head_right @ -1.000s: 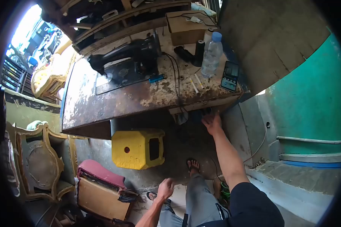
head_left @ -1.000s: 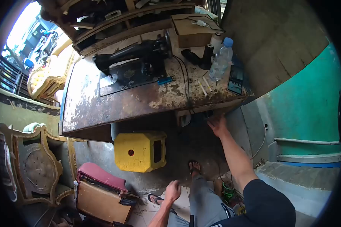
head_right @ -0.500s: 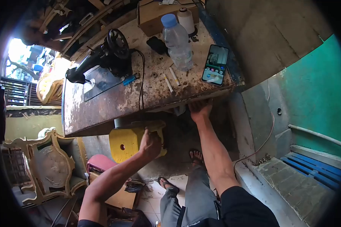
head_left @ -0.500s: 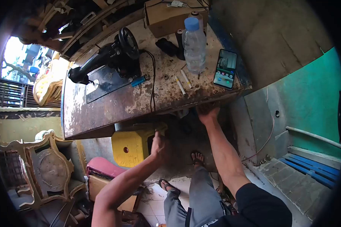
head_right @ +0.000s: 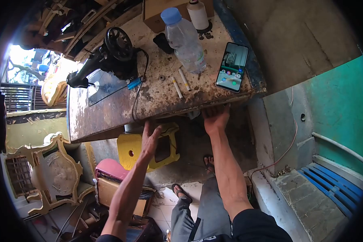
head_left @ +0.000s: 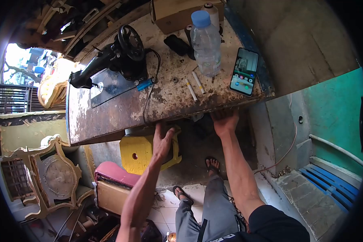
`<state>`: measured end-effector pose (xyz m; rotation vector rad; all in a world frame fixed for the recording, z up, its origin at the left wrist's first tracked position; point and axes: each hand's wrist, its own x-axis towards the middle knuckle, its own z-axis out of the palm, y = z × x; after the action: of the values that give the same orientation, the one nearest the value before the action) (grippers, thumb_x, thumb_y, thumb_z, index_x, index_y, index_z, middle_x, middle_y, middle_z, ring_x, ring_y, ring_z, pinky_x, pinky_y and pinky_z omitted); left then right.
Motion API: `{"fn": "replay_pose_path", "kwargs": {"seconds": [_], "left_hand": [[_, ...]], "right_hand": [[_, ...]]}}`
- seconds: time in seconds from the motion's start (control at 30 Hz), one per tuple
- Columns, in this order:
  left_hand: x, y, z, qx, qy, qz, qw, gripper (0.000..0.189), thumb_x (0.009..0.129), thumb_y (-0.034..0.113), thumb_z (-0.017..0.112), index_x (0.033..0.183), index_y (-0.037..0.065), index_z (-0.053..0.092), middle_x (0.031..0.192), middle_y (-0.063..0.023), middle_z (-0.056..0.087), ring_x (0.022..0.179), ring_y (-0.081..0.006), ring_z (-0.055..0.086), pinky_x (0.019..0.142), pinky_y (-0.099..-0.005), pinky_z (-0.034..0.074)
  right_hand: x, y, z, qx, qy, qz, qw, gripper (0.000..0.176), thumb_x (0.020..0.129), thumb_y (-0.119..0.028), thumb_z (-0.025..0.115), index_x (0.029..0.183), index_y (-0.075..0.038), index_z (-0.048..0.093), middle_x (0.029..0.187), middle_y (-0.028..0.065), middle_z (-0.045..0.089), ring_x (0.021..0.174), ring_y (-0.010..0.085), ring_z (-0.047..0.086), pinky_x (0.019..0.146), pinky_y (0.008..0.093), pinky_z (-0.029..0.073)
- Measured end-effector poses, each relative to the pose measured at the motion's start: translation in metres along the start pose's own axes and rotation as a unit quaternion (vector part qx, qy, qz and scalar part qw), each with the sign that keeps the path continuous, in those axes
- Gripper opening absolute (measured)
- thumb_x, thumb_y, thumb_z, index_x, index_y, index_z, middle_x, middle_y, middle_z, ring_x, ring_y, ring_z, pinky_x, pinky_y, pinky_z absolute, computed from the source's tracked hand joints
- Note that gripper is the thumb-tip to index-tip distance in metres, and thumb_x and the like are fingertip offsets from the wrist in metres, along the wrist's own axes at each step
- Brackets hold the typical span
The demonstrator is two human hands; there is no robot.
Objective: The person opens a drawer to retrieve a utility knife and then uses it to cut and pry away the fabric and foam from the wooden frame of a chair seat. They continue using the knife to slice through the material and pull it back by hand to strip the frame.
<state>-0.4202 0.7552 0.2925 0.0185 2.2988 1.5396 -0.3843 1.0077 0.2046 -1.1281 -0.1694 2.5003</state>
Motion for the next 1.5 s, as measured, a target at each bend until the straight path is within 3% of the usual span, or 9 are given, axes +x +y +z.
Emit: {"fn": "replay_pose_path", "kwargs": {"seconds": [0.1,0.3,0.6,1.07,1.17,1.3,1.37,1.43,1.5], "left_hand": [[0.005,-0.010,0.036,-0.255,0.104,-0.039,0.961,0.069,0.105,0.038,0.057,0.158,-0.001,0.036,0.158,-0.0169,0.045,0.149,-0.0264,0.039,0.125,-0.0382,0.027],[0.035,-0.058,0.003,-0.150,0.056,0.010,0.987,0.062,0.111,0.049,0.046,0.142,-0.004,0.048,0.147,-0.0175,0.051,0.143,-0.0262,0.046,0.125,-0.0410,0.030],[0.030,-0.038,0.005,-0.059,0.044,-0.017,0.997,0.084,0.110,0.063,0.034,0.153,-0.009,0.036,0.155,-0.0206,0.045,0.146,-0.0297,0.043,0.124,-0.0434,0.034],[0.031,-0.057,0.023,-0.329,0.029,0.033,0.943,0.061,0.112,0.046,0.049,0.157,0.007,0.035,0.158,-0.0084,0.041,0.145,-0.0260,0.041,0.124,-0.0523,0.033],[0.028,-0.057,0.025,-0.300,0.035,0.042,0.952,0.056,0.113,0.043,0.049,0.156,0.009,0.037,0.157,-0.0105,0.041,0.145,-0.0266,0.041,0.123,-0.0497,0.035],[0.029,-0.061,0.019,-0.277,0.036,0.031,0.960,0.052,0.114,0.042,0.045,0.155,0.011,0.037,0.157,-0.0118,0.041,0.143,-0.0264,0.042,0.120,-0.0474,0.039],[0.028,-0.064,0.014,-0.169,0.015,0.044,0.985,0.051,0.114,0.037,0.047,0.155,0.007,0.040,0.154,-0.0133,0.044,0.138,-0.0260,0.047,0.117,-0.0424,0.041],[0.028,-0.057,0.019,-0.047,0.032,0.072,0.996,0.054,0.114,0.039,0.047,0.156,0.005,0.041,0.149,-0.0123,0.050,0.132,-0.0214,0.050,0.116,-0.0338,0.039],[0.032,-0.055,0.028,-0.327,0.052,0.044,0.943,0.055,0.114,0.036,0.047,0.160,0.007,0.038,0.153,-0.0114,0.046,0.133,-0.0222,0.049,0.116,-0.0334,0.039]], "right_hand": [[-0.002,0.002,0.003,0.027,0.028,0.018,0.999,0.080,0.105,-0.066,0.043,0.159,-0.007,0.039,0.165,0.0185,0.035,0.156,0.0335,0.029,0.129,0.0539,0.017],[0.029,0.010,-0.020,0.059,0.003,0.033,0.998,0.075,0.104,-0.066,0.045,0.157,-0.012,0.042,0.161,0.0128,0.041,0.150,0.0311,0.037,0.126,0.0514,0.026],[0.046,0.015,-0.004,0.068,-0.033,-0.012,0.997,0.058,0.105,-0.054,0.045,0.146,-0.014,0.054,0.146,0.0091,0.056,0.134,0.0296,0.053,0.114,0.0504,0.042],[0.064,0.035,0.005,0.124,-0.065,-0.078,0.987,0.065,0.107,-0.053,0.035,0.154,-0.010,0.048,0.154,0.0116,0.051,0.141,0.0346,0.049,0.117,0.0563,0.041],[0.064,0.035,-0.012,0.117,0.018,-0.121,0.986,0.066,0.107,-0.053,0.033,0.155,-0.010,0.046,0.156,0.0115,0.049,0.143,0.0359,0.047,0.120,0.0574,0.039],[0.063,0.035,0.004,0.167,-0.137,-0.121,0.969,0.066,0.107,-0.055,0.034,0.154,-0.010,0.046,0.156,0.0118,0.049,0.142,0.0349,0.048,0.118,0.0567,0.040],[0.073,0.038,-0.016,0.117,0.030,-0.109,0.987,0.063,0.108,-0.050,0.037,0.154,-0.008,0.044,0.155,0.0124,0.049,0.143,0.0342,0.047,0.118,0.0574,0.041],[0.069,0.032,-0.001,0.091,0.030,-0.136,0.986,0.060,0.108,-0.046,0.040,0.153,-0.006,0.045,0.153,0.0123,0.051,0.138,0.0344,0.052,0.113,0.0557,0.047],[0.085,0.037,-0.010,0.186,-0.114,-0.156,0.963,0.059,0.108,-0.048,0.041,0.148,-0.006,0.050,0.144,0.0123,0.058,0.127,0.0325,0.059,0.103,0.0525,0.052]]}}
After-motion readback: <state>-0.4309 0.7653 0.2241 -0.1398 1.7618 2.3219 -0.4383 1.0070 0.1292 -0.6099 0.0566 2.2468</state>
